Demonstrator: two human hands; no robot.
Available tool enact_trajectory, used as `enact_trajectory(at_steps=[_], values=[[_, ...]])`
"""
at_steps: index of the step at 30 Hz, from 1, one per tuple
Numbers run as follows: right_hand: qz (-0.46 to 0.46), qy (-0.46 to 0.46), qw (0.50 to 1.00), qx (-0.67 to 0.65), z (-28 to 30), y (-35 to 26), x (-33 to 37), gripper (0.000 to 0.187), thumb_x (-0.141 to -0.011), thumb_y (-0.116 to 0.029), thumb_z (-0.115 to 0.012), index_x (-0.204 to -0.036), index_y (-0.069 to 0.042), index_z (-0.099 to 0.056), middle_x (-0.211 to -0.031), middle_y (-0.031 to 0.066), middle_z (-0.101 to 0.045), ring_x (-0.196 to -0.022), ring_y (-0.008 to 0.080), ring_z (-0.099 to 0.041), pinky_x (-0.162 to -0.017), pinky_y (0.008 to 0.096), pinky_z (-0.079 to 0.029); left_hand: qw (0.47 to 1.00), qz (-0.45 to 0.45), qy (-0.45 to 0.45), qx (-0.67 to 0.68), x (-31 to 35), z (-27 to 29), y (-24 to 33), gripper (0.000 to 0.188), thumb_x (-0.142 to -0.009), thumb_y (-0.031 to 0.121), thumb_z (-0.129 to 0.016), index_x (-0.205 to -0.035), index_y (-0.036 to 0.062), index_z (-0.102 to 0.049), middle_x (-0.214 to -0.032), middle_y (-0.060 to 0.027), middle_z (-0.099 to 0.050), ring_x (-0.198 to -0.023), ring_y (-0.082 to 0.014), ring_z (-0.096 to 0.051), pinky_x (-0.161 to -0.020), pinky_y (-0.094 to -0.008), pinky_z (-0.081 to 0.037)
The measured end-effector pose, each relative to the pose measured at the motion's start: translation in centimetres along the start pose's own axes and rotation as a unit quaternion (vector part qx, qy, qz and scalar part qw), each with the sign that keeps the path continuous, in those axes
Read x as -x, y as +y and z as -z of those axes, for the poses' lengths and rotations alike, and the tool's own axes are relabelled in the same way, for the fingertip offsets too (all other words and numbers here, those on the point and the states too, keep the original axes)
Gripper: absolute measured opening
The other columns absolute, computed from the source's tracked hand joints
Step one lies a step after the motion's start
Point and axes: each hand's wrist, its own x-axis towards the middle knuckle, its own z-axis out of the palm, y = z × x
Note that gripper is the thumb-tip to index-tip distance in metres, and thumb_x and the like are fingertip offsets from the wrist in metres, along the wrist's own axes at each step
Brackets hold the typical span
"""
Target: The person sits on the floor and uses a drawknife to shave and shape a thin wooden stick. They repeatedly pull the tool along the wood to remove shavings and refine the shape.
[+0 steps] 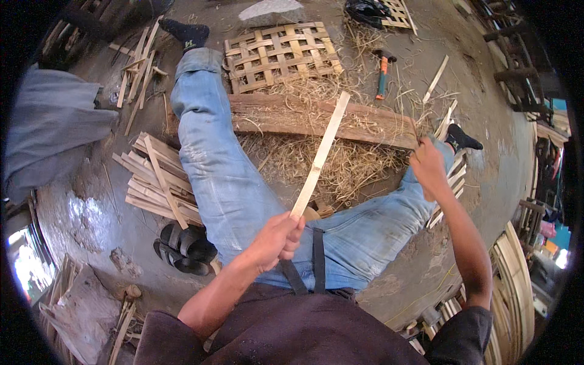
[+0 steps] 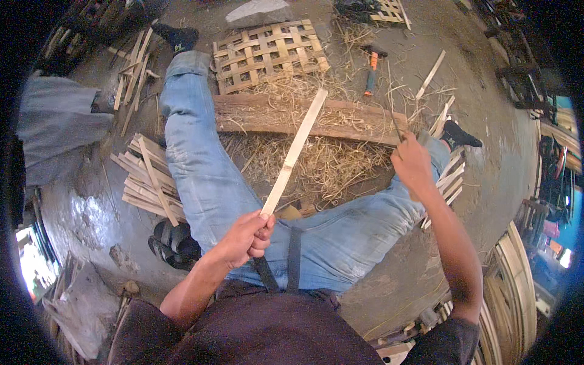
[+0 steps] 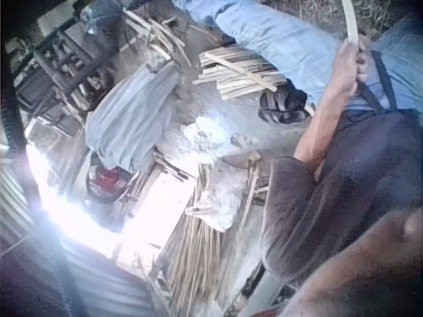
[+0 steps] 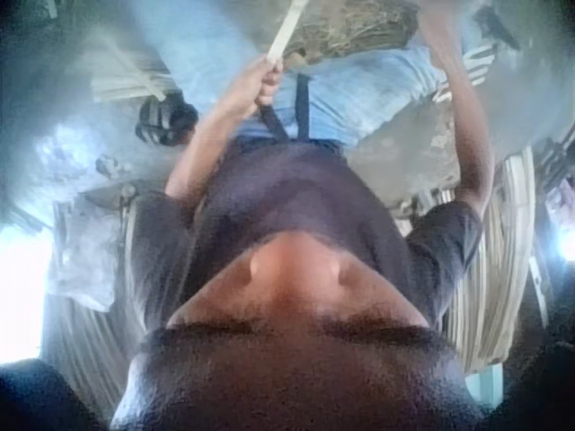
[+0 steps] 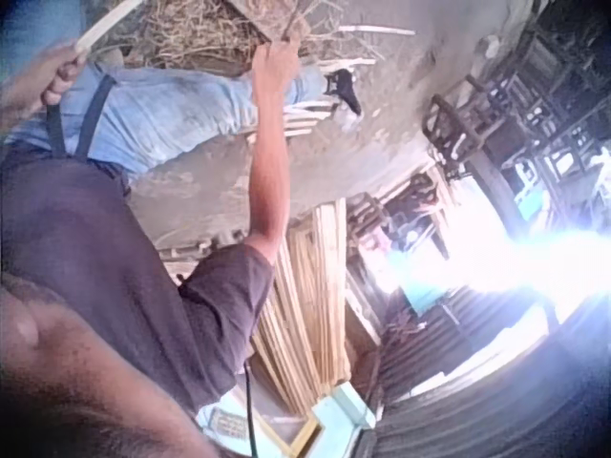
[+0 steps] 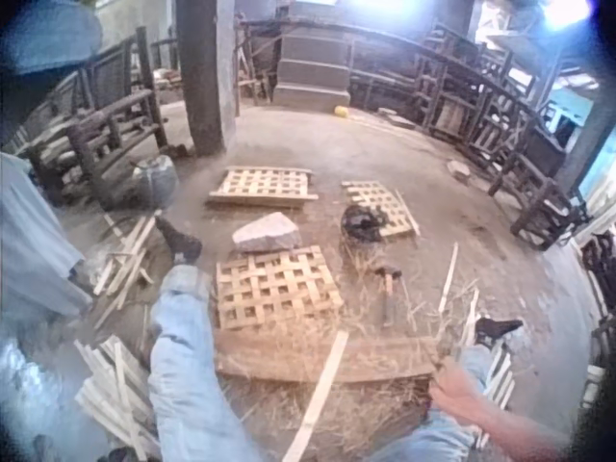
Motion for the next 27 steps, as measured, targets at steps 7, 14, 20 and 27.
enact_trajectory(at_steps=[7,14,20,27], values=[[0.086,-0.158,0.984,-0.013,0.4,-10.2,5.4,0.024,-0.076,-0.013,-0.067,-0.094,-0.004,-0.054,-0.076,0.0164,-0.062,-0.072,0.0365,-0.064,-0.062,0.0444,-0.052,0.999,-0.024,0.021,-0.024,-0.9,-0.7,-0.3,0.020,-0.102,0.029,-0.040,-0.095,0.0116,-0.048,-0.070,0.0074,-0.033,-0.054,-0.0018,-0.026,-0.044,-0.0198,-0.019],[0.219,-0.082,0.970,0.062,-1.8,-8.8,5.6,0.013,-0.077,-0.013,-0.060,-0.087,-0.008,-0.053,-0.074,0.0090,-0.058,-0.069,0.0292,-0.064,-0.058,0.0417,-0.053,0.994,-0.085,0.028,-0.060,-1.0,-1.4,-0.7,0.020,-0.101,0.027,-0.041,-0.094,0.0105,-0.049,-0.070,0.0075,-0.035,-0.053,-0.0022,-0.027,-0.043,-0.0202,-0.020],[0.202,-0.095,0.965,0.138,-1.3,-8.7,4.0,0.012,-0.085,-0.016,-0.052,-0.092,-0.007,-0.051,-0.081,0.0105,-0.062,-0.078,0.0271,-0.068,-0.061,0.0419,-0.056,0.996,-0.059,0.011,-0.063,-1.0,-2.2,-1.0,0.021,-0.101,0.028,-0.041,-0.096,0.0093,-0.050,-0.070,0.0066,-0.037,-0.052,-0.0023,-0.029,-0.042,-0.0206,-0.022],[0.175,-0.097,0.975,0.095,-1.7,-8.5,5.1,0.008,-0.078,-0.012,-0.058,-0.082,-0.007,-0.053,-0.073,0.0116,-0.059,-0.064,0.0311,-0.063,-0.055,0.0426,-0.052,0.994,-0.076,-0.005,-0.078,-1.9,-2.3,-0.8,0.020,-0.101,0.029,-0.042,-0.094,0.0116,-0.048,-0.070,0.0065,-0.034,-0.055,-0.0029,-0.028,-0.044,-0.0191,-0.021]])
